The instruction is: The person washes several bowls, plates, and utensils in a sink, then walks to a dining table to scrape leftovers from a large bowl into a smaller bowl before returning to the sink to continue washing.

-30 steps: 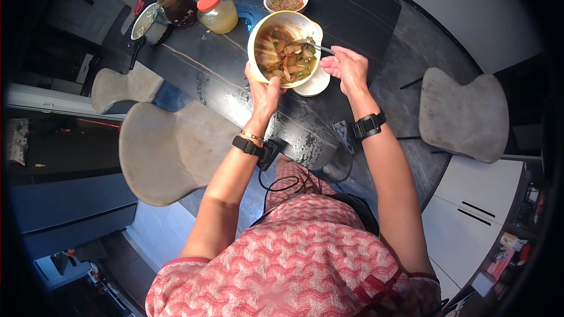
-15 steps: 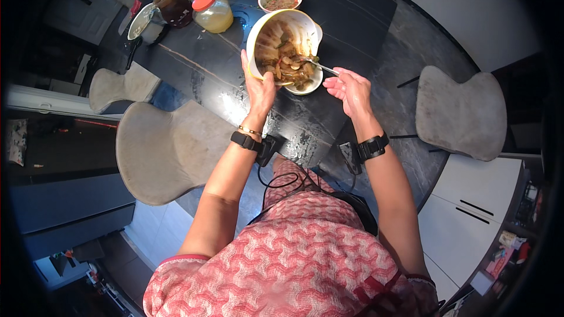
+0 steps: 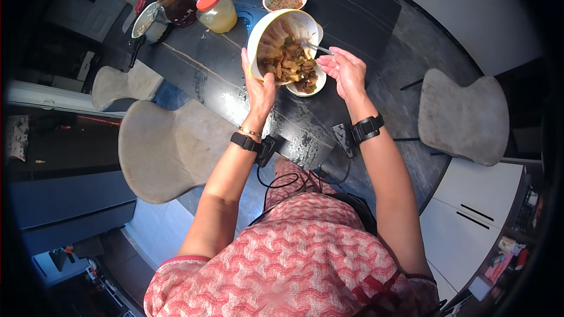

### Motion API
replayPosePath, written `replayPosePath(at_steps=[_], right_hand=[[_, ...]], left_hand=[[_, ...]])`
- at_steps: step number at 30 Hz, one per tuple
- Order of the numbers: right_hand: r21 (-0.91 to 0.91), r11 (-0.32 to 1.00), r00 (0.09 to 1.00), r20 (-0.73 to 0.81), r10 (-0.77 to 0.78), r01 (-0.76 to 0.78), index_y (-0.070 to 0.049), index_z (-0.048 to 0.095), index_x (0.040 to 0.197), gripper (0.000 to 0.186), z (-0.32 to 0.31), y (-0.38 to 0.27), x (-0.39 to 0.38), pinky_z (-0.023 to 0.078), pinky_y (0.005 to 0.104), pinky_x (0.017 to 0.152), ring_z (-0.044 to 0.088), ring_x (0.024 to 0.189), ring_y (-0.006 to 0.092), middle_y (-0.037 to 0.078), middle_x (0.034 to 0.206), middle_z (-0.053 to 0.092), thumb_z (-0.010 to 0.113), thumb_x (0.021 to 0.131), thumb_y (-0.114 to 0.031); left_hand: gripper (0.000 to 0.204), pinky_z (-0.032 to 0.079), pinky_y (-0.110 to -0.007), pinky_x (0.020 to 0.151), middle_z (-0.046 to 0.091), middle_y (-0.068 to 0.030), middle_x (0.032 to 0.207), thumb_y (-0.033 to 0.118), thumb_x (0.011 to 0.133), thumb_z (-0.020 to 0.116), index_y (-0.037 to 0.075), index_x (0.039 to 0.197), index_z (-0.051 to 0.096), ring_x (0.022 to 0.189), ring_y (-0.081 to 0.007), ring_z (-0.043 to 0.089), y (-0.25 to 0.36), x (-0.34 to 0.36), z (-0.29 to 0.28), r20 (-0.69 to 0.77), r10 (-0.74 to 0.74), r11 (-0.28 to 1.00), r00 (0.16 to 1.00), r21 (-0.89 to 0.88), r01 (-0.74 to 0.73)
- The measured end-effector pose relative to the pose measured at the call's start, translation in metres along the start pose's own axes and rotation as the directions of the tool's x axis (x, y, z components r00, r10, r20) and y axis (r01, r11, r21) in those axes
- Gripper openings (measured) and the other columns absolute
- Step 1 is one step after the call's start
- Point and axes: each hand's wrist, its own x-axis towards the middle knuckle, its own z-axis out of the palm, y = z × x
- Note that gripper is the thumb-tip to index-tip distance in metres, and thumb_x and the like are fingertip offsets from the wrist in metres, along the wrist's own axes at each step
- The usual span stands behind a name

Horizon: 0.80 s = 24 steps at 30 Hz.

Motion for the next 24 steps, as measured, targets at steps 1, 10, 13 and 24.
replayPosePath(at_steps=[1,10,13,24], right_hand=[[-0.059,0.998,0.999,-0.025,0.034,-0.035,0.012,0.047,0.108,0.028,0.000,0.001,0.001,0.053,0.0291,0.061,0.064,0.071,0.0255,0.022,0.083,0.061,0.044,0.086,-0.006],[-0.151,0.983,0.995,-0.028,0.099,-0.103,0.010,0.052,0.102,0.025,-0.022,0.004,-0.022,0.053,0.0280,0.058,0.064,0.067,0.0234,0.019,0.079,0.062,0.047,0.085,-0.007],[-0.147,0.987,0.997,0.011,0.070,-0.068,0.010,0.051,0.104,0.025,-0.034,-0.002,-0.035,0.052,0.0273,0.059,0.064,0.068,0.0230,0.018,0.080,0.062,0.046,0.085,-0.006],[-0.225,0.974,0.998,0.057,-0.010,0.023,0.010,0.050,0.109,0.027,-0.005,0.005,-0.023,0.054,0.0270,0.059,0.065,0.068,0.0229,0.020,0.085,0.062,0.041,0.088,-0.004]], left_hand=[[0.075,0.026,-0.031,0.103,0.021,-0.0197,0.140,-0.002,0.068,0.042,-0.002,0.137,0.012,0.125,-0.0270,0.031,0.000,0.000,-0.001,0.004,0.003,1.000,1.000,-0.006,-0.003],[0.072,0.025,-0.031,0.103,0.020,-0.0204,0.141,-0.003,0.069,0.042,-0.003,0.137,0.015,0.129,-0.0278,0.027,-0.002,0.002,-0.001,-0.025,-0.031,1.000,0.999,-0.004,0.031],[0.072,0.025,-0.031,0.103,0.021,-0.0206,0.140,-0.004,0.069,0.041,-0.002,0.137,0.016,0.129,-0.0281,0.027,0.000,0.004,-0.001,-0.035,0.012,0.996,0.999,0.085,-0.009],[0.075,0.055,-0.026,0.056,0.031,-0.0155,0.130,-0.005,0.072,0.040,0.006,0.139,0.008,0.097,-0.0249,0.054,-0.005,0.011,0.000,0.025,0.200,0.959,0.980,0.200,-0.201]])
